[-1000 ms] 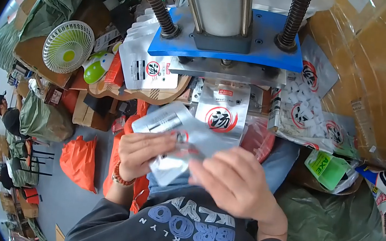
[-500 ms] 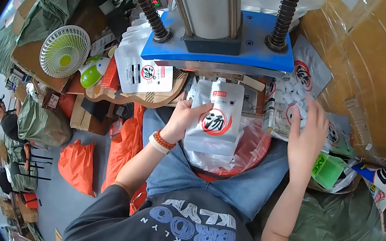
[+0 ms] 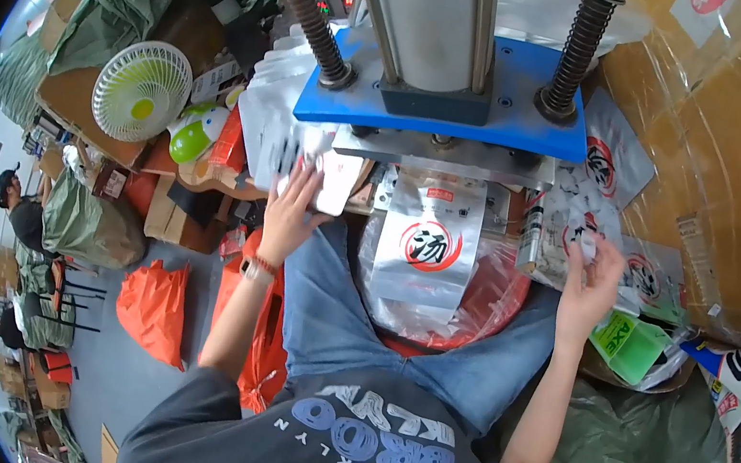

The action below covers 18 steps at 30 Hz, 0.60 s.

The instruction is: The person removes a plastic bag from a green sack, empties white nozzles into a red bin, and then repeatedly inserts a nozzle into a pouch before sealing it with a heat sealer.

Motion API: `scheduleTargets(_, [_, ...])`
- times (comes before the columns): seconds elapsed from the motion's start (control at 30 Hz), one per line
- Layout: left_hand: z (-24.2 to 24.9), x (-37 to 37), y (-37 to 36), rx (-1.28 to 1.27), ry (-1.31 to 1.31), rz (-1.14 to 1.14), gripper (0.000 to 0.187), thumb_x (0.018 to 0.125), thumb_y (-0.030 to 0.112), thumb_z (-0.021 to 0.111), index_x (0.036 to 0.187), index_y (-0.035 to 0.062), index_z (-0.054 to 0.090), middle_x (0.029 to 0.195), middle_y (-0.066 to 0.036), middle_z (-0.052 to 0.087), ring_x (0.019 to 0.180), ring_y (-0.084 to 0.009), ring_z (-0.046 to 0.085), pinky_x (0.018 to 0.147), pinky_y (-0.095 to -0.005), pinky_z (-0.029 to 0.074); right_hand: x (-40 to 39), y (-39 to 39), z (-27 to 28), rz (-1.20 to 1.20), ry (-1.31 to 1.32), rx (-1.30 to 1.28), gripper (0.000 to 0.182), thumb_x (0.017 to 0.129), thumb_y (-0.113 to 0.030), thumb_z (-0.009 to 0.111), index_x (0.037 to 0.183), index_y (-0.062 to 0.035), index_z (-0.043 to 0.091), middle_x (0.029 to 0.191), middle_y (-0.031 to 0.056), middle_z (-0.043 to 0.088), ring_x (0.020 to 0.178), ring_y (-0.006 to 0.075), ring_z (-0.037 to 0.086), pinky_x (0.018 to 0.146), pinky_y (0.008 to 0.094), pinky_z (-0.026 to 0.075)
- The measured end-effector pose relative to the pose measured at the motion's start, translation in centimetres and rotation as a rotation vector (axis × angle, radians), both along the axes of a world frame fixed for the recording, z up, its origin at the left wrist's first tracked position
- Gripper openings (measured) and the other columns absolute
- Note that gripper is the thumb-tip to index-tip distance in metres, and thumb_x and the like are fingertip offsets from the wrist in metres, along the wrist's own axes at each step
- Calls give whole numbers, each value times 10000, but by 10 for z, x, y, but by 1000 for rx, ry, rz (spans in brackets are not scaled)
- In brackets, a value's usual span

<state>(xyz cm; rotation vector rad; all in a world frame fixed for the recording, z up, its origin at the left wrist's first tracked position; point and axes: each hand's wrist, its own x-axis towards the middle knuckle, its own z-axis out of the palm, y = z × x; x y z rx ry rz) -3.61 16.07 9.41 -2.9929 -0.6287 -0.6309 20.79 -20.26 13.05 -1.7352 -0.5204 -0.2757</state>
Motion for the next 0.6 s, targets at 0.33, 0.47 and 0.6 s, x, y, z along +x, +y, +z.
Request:
scheduleTargets(0.33, [95, -16, -114, -251, -429, -214, 374, 606, -129, 631, 913, 69, 713, 943, -49, 719, 956, -240, 686, 780, -317, 560, -109, 54, 103, 486, -673, -324, 329, 656, 9, 724, 978, 16, 657, 988, 122, 636, 830, 263, 615, 696, 350, 515])
scheduleTargets(0.47, [129, -26, -131, -334, -338, -506, 355, 630, -52, 678, 966, 60, 707, 967, -47, 716, 925, -212, 695, 735, -302, 568, -132, 42, 122, 647, -790, -296, 338, 649, -49, 771, 975, -21, 690, 1016, 77, 650, 800, 231, 615, 672, 315, 516])
scheduleTargets(0.6, [140, -19, -136, -548, -237, -702, 249, 714, 18, 680, 959, 37, 717, 925, -82, 716, 875, -235, 703, 719, -287, 561, -129, 33, 138, 699, -558, -185, 375, 607, -131, 823, 957, -65, 707, 927, 26, 670, 745, 214, 586, 653, 320, 497])
